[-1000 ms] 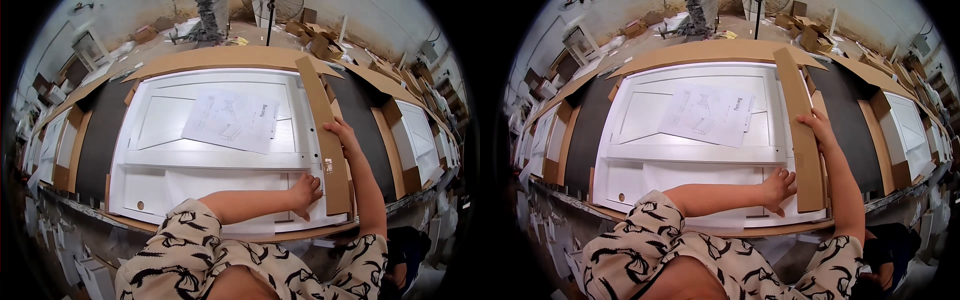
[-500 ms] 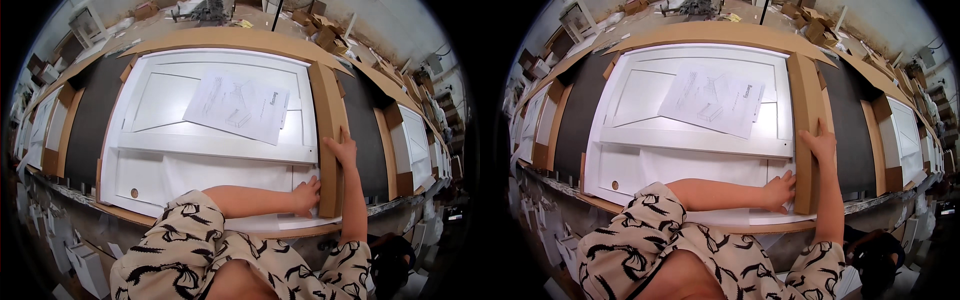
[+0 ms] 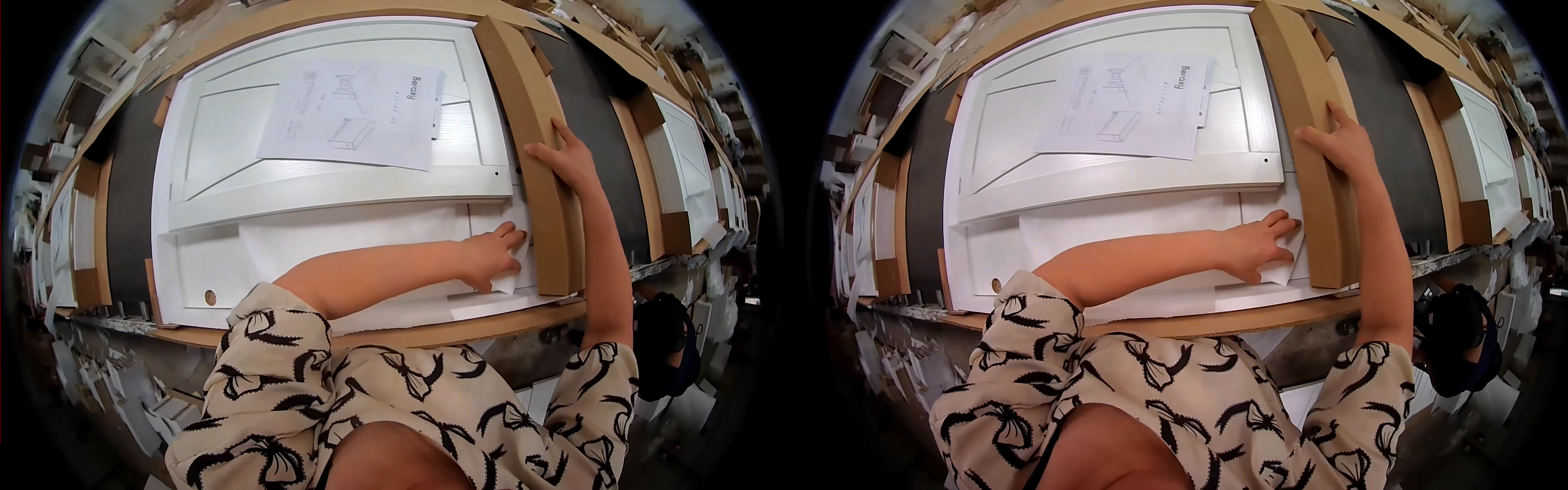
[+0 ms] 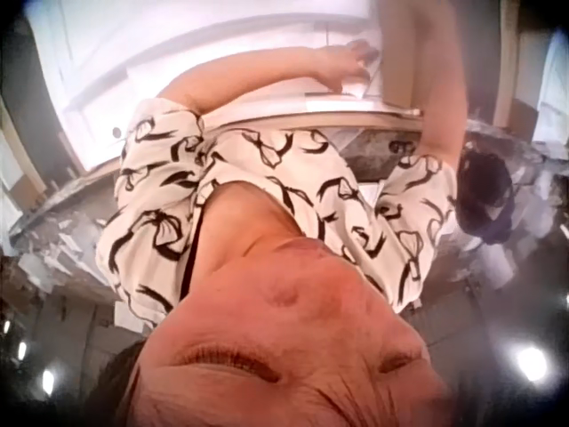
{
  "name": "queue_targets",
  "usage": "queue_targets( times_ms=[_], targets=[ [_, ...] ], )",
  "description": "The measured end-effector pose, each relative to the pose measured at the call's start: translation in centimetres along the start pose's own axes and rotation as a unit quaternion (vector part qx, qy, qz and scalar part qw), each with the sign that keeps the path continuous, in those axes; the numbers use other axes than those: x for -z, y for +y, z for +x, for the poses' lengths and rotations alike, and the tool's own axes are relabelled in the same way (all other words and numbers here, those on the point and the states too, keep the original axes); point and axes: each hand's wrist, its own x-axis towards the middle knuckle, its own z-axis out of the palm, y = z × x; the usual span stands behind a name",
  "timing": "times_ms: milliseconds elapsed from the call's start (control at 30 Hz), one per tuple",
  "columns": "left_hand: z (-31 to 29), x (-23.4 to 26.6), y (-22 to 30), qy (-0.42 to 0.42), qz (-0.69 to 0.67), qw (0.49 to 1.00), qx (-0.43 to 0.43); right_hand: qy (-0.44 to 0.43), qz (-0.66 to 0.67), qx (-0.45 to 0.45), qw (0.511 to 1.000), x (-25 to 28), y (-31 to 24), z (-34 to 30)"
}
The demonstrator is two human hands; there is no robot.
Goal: The person places white furniture panels into cardboard boxes on a work surface, adding foam pieces for protection. They pick up multiple boards from a stack on the floor and transfer them to the packaging station, arranging them alongside instructions.
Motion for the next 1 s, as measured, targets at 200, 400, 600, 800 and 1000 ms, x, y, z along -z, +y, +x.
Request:
queue_targets(
  times_ms=[200, 400, 600, 800, 1000],
  targets=[
    [1.0, -0.7, 1.8, 0.004, 0.036, 0.999, 0.003, -0.016, 0.027, -0.001, 1.0, 0.2, 0.7, 0.1],
    [-0.1, -2.9, 3.5, 0.073, 0.009, 0.993, 0.092, -0.013, 0.029, 0.007, 0.999, 0.3, 0.8, 0.2],
    [0.6, -2.0, 3.8, -0.004, -0.103, 0.976, 0.192, -0.003, -0.087, 0.022, 0.996, -0.6, 0.6, 0.4],
    [1.2, 1.0, -0.5, 0.039, 0.211, 0.975, -0.059, -0.022, 0.004, 0.024, 0.999, 0.2, 1.2, 0.5],
    [4.5, 0.0, 0.2, -0.059, 0.296, 0.95, -0.078, -0.04, 0.07, 0.024, 0.996, 0.8, 1.7, 1.4]
  ],
)
